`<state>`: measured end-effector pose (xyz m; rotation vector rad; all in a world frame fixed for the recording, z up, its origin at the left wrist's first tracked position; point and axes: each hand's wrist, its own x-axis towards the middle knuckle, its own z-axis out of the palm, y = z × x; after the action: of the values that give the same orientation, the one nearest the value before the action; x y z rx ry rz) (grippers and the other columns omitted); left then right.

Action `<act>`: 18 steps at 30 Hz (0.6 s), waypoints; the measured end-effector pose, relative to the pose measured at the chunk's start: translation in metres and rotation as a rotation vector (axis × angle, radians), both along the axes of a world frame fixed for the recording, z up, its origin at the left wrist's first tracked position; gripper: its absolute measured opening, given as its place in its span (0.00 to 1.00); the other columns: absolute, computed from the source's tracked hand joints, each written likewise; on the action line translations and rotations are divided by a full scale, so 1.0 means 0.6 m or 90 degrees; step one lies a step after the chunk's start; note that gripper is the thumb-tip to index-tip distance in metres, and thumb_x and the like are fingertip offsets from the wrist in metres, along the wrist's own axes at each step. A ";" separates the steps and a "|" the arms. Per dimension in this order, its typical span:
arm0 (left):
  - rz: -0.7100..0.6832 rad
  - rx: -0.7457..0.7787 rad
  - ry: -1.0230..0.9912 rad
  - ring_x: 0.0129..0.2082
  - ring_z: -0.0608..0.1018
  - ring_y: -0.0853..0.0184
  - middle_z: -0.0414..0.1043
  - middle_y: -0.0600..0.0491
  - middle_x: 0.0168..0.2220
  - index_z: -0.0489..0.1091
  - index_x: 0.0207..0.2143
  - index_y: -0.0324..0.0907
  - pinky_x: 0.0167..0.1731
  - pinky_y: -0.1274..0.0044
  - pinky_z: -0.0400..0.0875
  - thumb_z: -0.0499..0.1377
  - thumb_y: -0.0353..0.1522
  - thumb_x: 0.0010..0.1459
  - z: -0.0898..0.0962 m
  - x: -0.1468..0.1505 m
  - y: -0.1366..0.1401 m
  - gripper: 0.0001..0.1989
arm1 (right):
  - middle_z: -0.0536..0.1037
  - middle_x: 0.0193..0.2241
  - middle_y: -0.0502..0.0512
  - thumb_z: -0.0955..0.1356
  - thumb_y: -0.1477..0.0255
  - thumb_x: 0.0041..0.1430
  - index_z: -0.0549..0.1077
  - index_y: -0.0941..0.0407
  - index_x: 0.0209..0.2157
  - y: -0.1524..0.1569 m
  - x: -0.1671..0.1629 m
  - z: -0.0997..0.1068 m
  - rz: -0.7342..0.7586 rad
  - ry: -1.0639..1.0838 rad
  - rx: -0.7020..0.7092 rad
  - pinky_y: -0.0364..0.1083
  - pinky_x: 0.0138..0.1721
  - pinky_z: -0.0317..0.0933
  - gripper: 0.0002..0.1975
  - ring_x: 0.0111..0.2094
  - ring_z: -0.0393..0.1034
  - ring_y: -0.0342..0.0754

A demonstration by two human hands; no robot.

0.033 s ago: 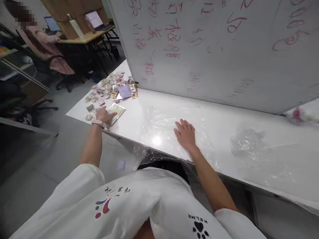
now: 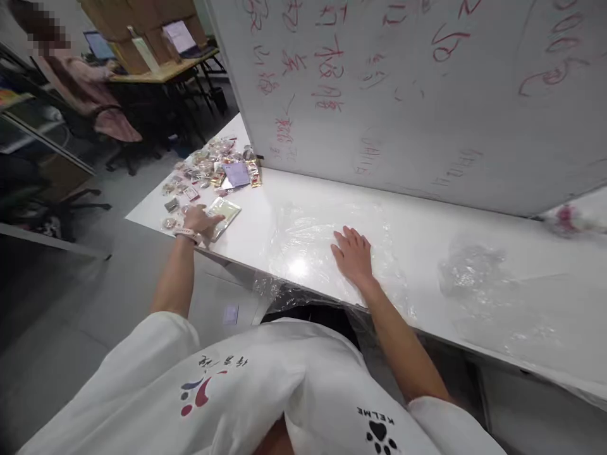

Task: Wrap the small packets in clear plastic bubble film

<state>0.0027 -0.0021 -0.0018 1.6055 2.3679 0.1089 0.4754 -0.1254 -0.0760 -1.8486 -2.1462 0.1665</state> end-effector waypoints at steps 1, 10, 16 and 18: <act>-0.018 -0.018 -0.025 0.53 0.74 0.48 0.70 0.35 0.56 0.63 0.56 0.35 0.39 0.71 0.68 0.66 0.52 0.47 -0.003 0.006 -0.004 0.41 | 0.58 0.68 0.56 0.52 0.58 0.72 0.65 0.53 0.64 0.000 0.000 0.000 -0.001 0.000 0.001 0.61 0.66 0.46 0.28 0.69 0.48 0.56; -0.100 0.190 -0.167 0.29 0.71 0.66 0.70 0.55 0.27 0.68 0.32 0.41 0.26 0.78 0.59 0.65 0.43 0.49 0.035 0.107 -0.103 0.17 | 0.60 0.67 0.59 0.54 0.60 0.70 0.67 0.54 0.61 0.001 -0.003 0.005 0.001 0.037 0.026 0.62 0.65 0.47 0.26 0.68 0.50 0.57; -0.376 0.400 -0.521 0.23 0.67 0.73 0.67 0.56 0.26 0.67 0.31 0.42 0.21 0.80 0.58 0.59 0.39 0.59 0.138 0.255 -0.150 0.10 | 0.72 0.59 0.60 0.58 0.58 0.67 0.73 0.53 0.55 0.004 0.005 0.011 -0.067 0.371 0.027 0.61 0.62 0.54 0.23 0.62 0.63 0.56; -0.498 0.287 -0.547 0.22 0.67 0.73 0.69 0.55 0.26 0.68 0.32 0.42 0.20 0.80 0.58 0.56 0.39 0.63 0.132 0.338 -0.161 0.11 | 0.74 0.56 0.59 0.59 0.54 0.66 0.73 0.52 0.55 0.007 0.016 0.017 -0.111 0.556 -0.005 0.59 0.57 0.62 0.25 0.57 0.68 0.55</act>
<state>0.2054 -0.0985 0.0772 1.9931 1.0352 0.9792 0.4849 -0.1211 -0.0656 -1.5299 -1.3726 0.7768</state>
